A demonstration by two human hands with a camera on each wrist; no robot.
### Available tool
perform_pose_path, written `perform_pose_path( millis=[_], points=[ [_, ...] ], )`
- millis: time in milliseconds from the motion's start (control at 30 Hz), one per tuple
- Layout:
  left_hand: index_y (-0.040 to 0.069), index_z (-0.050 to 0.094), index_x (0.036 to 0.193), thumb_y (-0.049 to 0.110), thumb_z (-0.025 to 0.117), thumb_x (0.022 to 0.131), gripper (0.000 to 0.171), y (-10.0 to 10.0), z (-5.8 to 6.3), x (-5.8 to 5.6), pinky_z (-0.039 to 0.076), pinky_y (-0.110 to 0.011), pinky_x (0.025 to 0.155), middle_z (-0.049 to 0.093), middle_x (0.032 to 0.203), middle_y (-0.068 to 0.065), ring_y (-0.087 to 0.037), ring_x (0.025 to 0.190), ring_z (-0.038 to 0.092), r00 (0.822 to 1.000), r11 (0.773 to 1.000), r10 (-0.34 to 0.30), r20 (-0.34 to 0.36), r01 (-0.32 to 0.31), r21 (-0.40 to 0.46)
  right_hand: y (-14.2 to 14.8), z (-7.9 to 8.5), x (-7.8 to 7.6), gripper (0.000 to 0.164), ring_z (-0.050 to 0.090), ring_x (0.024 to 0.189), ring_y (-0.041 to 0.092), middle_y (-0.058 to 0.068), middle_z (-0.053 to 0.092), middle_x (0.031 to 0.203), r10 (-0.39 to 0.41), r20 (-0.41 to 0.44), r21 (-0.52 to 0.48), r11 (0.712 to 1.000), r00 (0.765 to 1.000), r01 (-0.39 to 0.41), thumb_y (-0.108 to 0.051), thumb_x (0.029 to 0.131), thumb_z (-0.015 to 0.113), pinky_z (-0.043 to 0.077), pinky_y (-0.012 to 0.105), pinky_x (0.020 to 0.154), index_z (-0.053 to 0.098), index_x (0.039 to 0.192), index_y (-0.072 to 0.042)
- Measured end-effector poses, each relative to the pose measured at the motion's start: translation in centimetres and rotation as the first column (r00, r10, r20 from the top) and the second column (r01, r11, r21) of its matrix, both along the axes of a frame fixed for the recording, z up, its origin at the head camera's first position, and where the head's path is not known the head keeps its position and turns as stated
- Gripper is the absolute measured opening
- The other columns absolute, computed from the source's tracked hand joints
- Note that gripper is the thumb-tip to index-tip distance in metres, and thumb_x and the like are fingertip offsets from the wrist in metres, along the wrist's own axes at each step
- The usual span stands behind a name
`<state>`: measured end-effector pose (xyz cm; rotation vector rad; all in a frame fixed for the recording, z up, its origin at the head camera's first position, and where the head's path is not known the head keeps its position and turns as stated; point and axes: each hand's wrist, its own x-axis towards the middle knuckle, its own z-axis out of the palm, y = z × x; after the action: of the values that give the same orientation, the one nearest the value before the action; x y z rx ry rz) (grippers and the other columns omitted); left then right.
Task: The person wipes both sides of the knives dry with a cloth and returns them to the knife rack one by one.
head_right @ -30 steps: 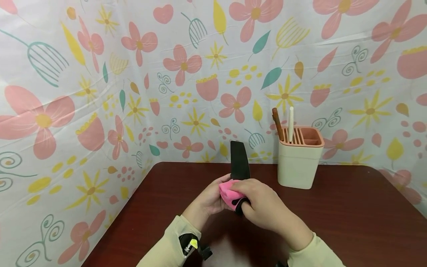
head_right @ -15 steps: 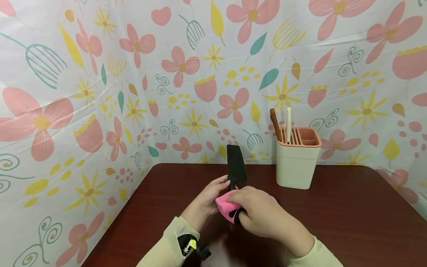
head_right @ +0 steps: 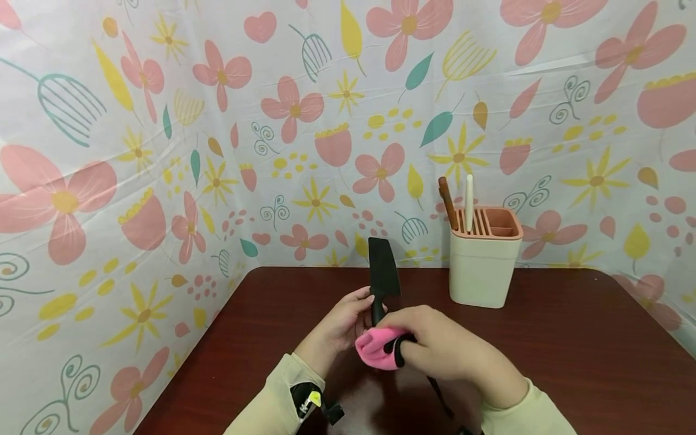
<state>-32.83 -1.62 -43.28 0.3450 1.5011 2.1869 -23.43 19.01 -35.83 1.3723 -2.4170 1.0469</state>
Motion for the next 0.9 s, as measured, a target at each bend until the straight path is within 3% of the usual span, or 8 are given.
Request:
perform_pose_path(
  millis=[67, 167, 267, 367, 467, 567, 733, 900],
  points=[
    [0.008, 0.054, 0.135, 0.016, 0.041, 0.110, 0.030, 0.0, 0.1, 0.1, 0.058, -0.030, 0.054, 0.070, 0.091, 0.001, -0.010, 0.072, 0.070, 1.000, 1.000, -0.011, -0.004, 0.011, 0.015, 0.5, -0.1, -0.5, 0.051, 0.066, 0.074, 0.001, -0.012, 0.072, 0.098, -0.005, 0.014, -0.080, 0.997, 1.000, 0.006, 0.010, 0.083, 0.060, 0.054, 0.022, 0.068, 0.071, 0.117, -0.027],
    [0.010, 0.054, 0.140, 0.018, 0.044, 0.109, 0.033, 0.0, 0.1, 0.2, 0.060, -0.036, 0.058, 0.072, 0.095, 0.001, -0.013, 0.076, 0.071, 0.999, 0.999, -0.044, -0.016, 0.044, 0.015, 0.6, -0.8, -1.4, 0.056, 0.068, 0.079, 0.003, -0.008, 0.072, 0.107, -0.119, -0.023, -0.172, 0.979, 0.993, 0.113, 0.012, 0.083, 0.060, 0.054, 0.020, 0.070, 0.070, 0.122, -0.026],
    [0.012, 0.058, 0.138, 0.020, 0.047, 0.108, 0.033, 0.0, 0.1, 0.3, 0.061, -0.042, 0.062, 0.075, 0.094, 0.000, -0.015, 0.078, 0.074, 0.997, 0.997, -0.072, -0.036, 0.072, -0.006, -0.1, -2.2, -2.6, 0.057, 0.070, 0.101, 0.009, -0.006, 0.072, 0.120, -0.264, -0.120, -0.207, 0.949, 0.957, 0.236, 0.011, 0.083, 0.065, 0.053, 0.017, 0.087, 0.071, 0.126, -0.025],
    [0.015, 0.061, 0.134, 0.024, 0.049, 0.108, 0.030, 0.1, 0.0, 0.2, 0.062, -0.041, 0.063, 0.077, 0.088, -0.001, -0.015, 0.076, 0.075, 0.997, 0.997, -0.074, -0.031, 0.073, -0.015, -1.2, -3.7, -3.6, 0.055, 0.067, 0.121, 0.019, -0.001, 0.072, 0.128, -0.365, -0.230, -0.196, 0.925, 0.902, 0.324, 0.008, 0.081, 0.069, 0.044, 0.015, 0.105, 0.072, 0.128, -0.020],
    [0.016, 0.062, 0.134, 0.028, 0.050, 0.108, 0.031, 0.1, -0.2, 0.1, 0.062, -0.040, 0.062, 0.078, 0.090, -0.001, -0.014, 0.077, 0.076, 0.998, 0.998, -0.066, -0.017, 0.066, -0.004, -2.0, -4.9, -4.0, 0.057, 0.064, 0.127, 0.030, 0.005, 0.069, 0.135, -0.389, -0.277, -0.170, 0.920, 0.879, 0.353, 0.008, 0.080, 0.068, 0.035, 0.013, 0.115, 0.069, 0.133, -0.012],
    [0.015, 0.062, 0.135, 0.030, 0.050, 0.108, 0.033, -0.1, -0.3, -0.2, 0.063, -0.039, 0.063, 0.077, 0.097, -0.001, -0.014, 0.079, 0.076, 0.998, 0.998, -0.059, 0.000, 0.059, 0.011, -2.4, -5.6, -4.0, 0.061, 0.061, 0.132, 0.034, 0.007, 0.066, 0.141, -0.389, -0.274, -0.140, 0.921, 0.879, 0.364, 0.008, 0.080, 0.065, 0.026, 0.009, 0.119, 0.065, 0.138, -0.009],
    [0.014, 0.062, 0.137, 0.026, 0.047, 0.109, 0.034, -0.5, -0.1, -0.5, 0.063, -0.038, 0.063, 0.075, 0.106, -0.001, -0.014, 0.082, 0.075, 0.999, 0.999, -0.050, -0.009, 0.051, 0.013, -2.7, -5.9, -3.7, 0.062, 0.057, 0.137, 0.032, 0.007, 0.064, 0.144, -0.401, -0.282, -0.086, 0.915, 0.872, 0.393, 0.008, 0.081, 0.063, 0.034, 0.026, 0.121, 0.062, 0.141, -0.009],
    [0.011, 0.063, 0.134, 0.022, 0.047, 0.108, 0.032, -0.7, -0.1, -0.7, 0.063, -0.038, 0.061, 0.074, 0.105, -0.001, -0.015, 0.079, 0.075, 0.999, 0.999, -0.050, -0.014, 0.050, 0.003, -2.9, -5.9, -3.7, 0.062, 0.061, 0.134, 0.031, 0.007, 0.067, 0.140, -0.396, -0.330, -0.086, 0.917, 0.857, 0.390, 0.007, 0.082, 0.065, 0.044, 0.043, 0.113, 0.064, 0.141, -0.013]
  ],
)
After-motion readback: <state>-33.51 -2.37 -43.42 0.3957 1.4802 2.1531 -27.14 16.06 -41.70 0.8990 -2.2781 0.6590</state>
